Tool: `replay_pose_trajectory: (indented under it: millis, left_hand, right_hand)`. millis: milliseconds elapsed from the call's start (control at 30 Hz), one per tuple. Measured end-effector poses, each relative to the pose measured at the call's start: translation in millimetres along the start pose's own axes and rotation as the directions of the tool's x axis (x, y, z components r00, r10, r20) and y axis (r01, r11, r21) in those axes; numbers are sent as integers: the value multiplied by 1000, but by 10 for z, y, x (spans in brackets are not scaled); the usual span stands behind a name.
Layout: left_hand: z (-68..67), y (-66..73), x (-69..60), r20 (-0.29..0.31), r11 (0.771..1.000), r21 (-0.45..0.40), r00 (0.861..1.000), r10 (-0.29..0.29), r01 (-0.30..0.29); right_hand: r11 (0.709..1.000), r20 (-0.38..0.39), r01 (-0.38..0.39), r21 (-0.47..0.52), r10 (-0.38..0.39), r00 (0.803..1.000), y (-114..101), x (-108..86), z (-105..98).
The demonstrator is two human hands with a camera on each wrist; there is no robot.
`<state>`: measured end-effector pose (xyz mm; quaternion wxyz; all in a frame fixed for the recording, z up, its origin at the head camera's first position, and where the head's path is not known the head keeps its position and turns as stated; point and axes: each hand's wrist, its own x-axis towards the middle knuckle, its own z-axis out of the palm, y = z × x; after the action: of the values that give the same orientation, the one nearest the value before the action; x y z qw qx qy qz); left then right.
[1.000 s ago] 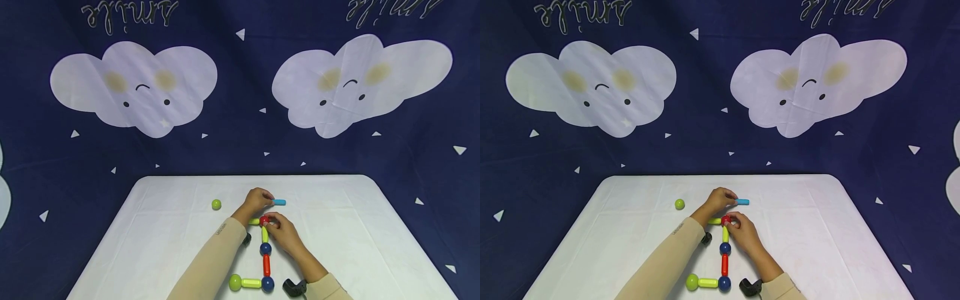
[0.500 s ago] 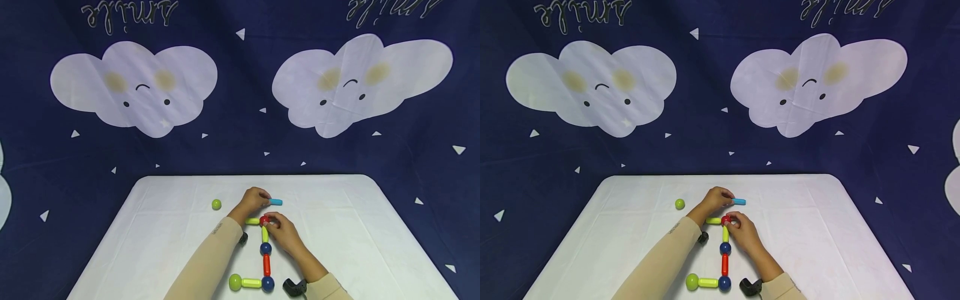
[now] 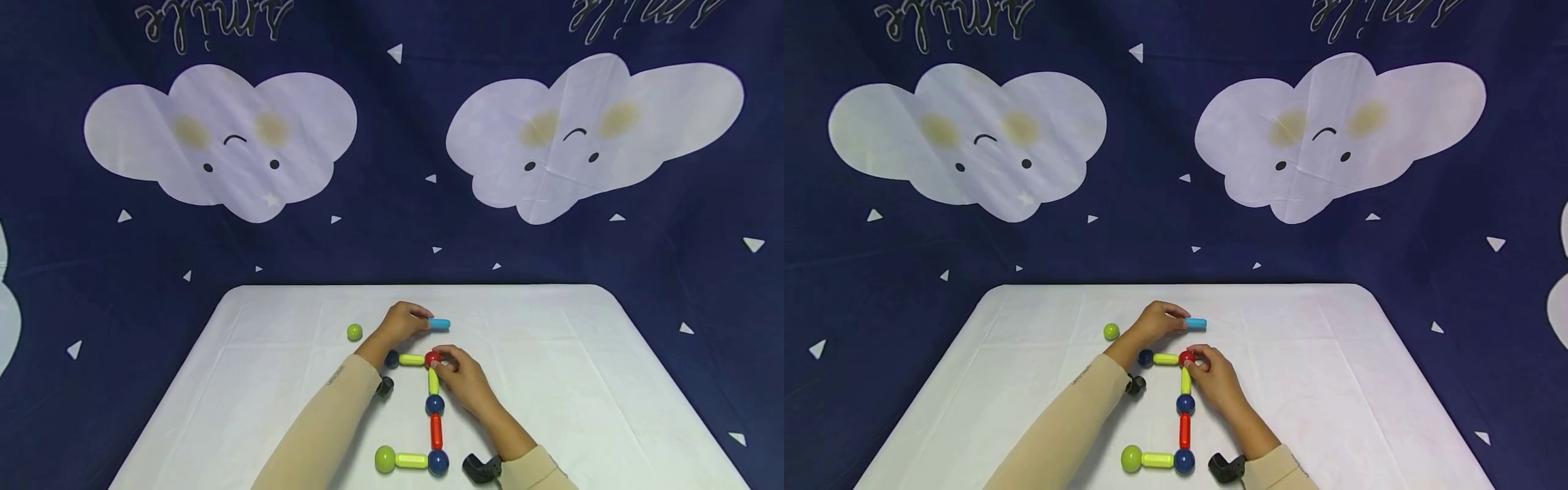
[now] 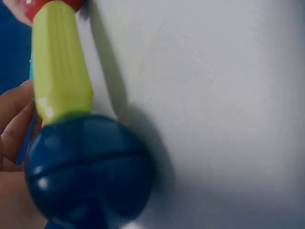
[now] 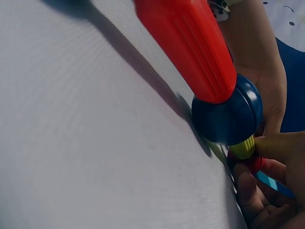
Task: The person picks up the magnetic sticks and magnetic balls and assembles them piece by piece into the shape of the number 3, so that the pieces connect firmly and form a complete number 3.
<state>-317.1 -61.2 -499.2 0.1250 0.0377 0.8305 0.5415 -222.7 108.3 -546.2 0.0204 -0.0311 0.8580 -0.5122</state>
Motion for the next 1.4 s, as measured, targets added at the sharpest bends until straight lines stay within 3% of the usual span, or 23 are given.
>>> replay_pose_trajectory:
  millis: [267,567,1000,1400]
  left_hand:
    - [-87,22,-98,-42,999,-7,998,-37,36]
    - [-154,47,-325,-58,987,-156,998,40,-48]
    - [-259,-79,-696,-61,957,-281,996,61,-76]
    - [-347,-273,-961,-44,969,-240,998,47,-56]
  right_hand:
    - [1000,4,7,-3,-7,1000,10,6,3]
    - [1000,0,15,-18,-15,1000,23,2,19]
    - [999,-1,10,-50,-10,1000,8,-13,20]
    - [999,-3,18,-39,-18,1000,19,-2,19]
